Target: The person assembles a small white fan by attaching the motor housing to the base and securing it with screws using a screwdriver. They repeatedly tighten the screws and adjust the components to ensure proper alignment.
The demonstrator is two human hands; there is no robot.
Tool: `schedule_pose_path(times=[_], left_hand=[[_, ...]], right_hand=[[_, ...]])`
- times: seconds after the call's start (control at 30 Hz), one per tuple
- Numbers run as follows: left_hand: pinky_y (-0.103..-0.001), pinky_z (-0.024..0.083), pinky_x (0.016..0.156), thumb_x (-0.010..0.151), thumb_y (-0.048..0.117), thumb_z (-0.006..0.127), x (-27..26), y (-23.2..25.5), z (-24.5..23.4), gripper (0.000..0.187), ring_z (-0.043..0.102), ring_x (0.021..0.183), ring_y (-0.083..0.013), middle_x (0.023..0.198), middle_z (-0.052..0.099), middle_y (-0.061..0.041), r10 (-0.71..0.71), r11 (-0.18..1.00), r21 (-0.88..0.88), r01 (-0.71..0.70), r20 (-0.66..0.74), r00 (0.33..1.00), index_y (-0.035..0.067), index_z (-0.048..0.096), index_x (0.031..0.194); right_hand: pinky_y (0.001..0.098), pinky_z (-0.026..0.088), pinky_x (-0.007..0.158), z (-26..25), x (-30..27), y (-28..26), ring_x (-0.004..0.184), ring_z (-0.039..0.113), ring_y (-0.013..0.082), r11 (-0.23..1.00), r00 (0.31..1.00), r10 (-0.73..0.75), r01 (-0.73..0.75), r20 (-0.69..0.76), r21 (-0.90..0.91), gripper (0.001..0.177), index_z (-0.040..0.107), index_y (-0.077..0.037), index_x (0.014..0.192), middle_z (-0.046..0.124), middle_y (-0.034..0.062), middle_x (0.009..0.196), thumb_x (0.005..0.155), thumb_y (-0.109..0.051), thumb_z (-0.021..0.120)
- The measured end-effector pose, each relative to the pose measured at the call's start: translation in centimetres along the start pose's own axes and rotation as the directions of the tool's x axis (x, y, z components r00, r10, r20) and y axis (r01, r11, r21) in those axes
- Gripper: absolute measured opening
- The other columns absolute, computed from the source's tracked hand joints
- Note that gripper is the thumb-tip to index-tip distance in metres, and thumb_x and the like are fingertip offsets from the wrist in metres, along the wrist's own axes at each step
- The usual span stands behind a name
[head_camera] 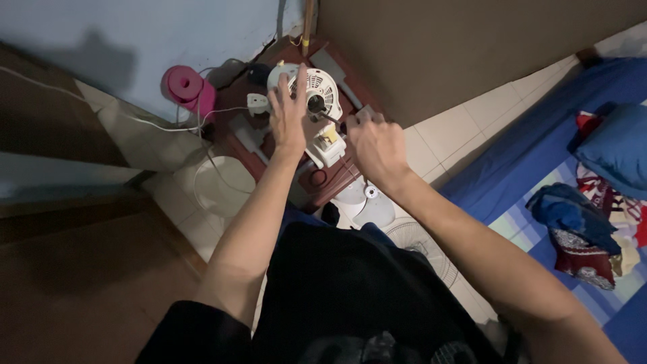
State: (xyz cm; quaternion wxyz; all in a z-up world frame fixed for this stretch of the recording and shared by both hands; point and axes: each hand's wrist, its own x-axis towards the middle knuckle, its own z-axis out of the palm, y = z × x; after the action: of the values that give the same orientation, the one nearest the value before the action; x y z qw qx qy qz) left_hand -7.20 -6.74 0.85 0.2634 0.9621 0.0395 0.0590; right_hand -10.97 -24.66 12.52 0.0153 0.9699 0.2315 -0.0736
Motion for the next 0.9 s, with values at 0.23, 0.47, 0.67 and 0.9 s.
schedule_pose_path(times=[0.23, 0.47, 0.67, 0.9], left_hand=[[-0.048, 0.063, 0.089, 0.082, 0.002, 0.083, 0.1, -1.3, 2.4, 0.107, 0.046, 0.131, -0.0472, 0.159, 0.034, -0.017, 0.065, 0.977, 0.207, -0.049, -0.074, 0.995, 0.030, 0.026, 0.168], [-0.056, 0.061, 0.084, 0.077, 0.024, 0.089, 0.3, 0.4, -0.9, 0.108, 0.043, 0.124, -0.0508, 0.152, 0.034, -0.018, 0.057, 0.997, 0.057, -0.055, -0.021, 0.998, 0.026, 0.023, 0.163], [-0.057, 0.059, 0.080, 0.063, 0.035, 0.095, -0.2, 0.7, -2.1, 0.119, 0.040, 0.125, -0.0508, 0.148, 0.031, -0.022, 0.061, 0.998, -0.009, -0.061, 0.046, 0.997, 0.020, 0.023, 0.158], [-0.052, 0.062, 0.084, 0.085, 0.003, 0.074, 0.2, -0.6, 0.2, 0.094, 0.041, 0.130, -0.0531, 0.153, 0.033, -0.021, 0.091, 0.983, 0.163, -0.087, -0.021, 0.996, 0.024, 0.025, 0.163]], right_hand=[[0.0480, 0.059, 0.063, -1.2, 1.0, -0.1, 0.080, 0.072, 0.0439, 0.952, 0.986, 0.164, -0.163, 0.018, 0.260, 0.058, 0.059, 0.007, 0.119, 0.070, 0.0257, 0.095, 0.072, -0.023, 0.074], [0.0506, 0.060, 0.082, -1.0, 1.1, -0.2, 0.094, 0.073, 0.0411, 0.958, 0.930, 0.239, -0.272, 0.278, 0.087, 0.033, 0.061, -0.003, 0.125, 0.073, 0.0241, 0.104, 0.097, -0.020, 0.063], [0.0506, 0.059, 0.070, -1.1, 1.2, 1.0, 0.080, 0.071, 0.0464, 0.921, 0.982, 0.187, -0.164, -0.034, 0.354, 0.055, 0.062, 0.010, 0.107, 0.069, 0.0310, 0.095, 0.074, -0.032, 0.075], [0.0487, 0.059, 0.085, -2.6, 1.1, -0.7, 0.098, 0.072, 0.0422, 0.896, 0.871, 0.322, -0.406, 0.371, 0.177, 0.039, 0.066, 0.001, 0.110, 0.072, 0.0282, 0.105, 0.108, -0.038, 0.060]])
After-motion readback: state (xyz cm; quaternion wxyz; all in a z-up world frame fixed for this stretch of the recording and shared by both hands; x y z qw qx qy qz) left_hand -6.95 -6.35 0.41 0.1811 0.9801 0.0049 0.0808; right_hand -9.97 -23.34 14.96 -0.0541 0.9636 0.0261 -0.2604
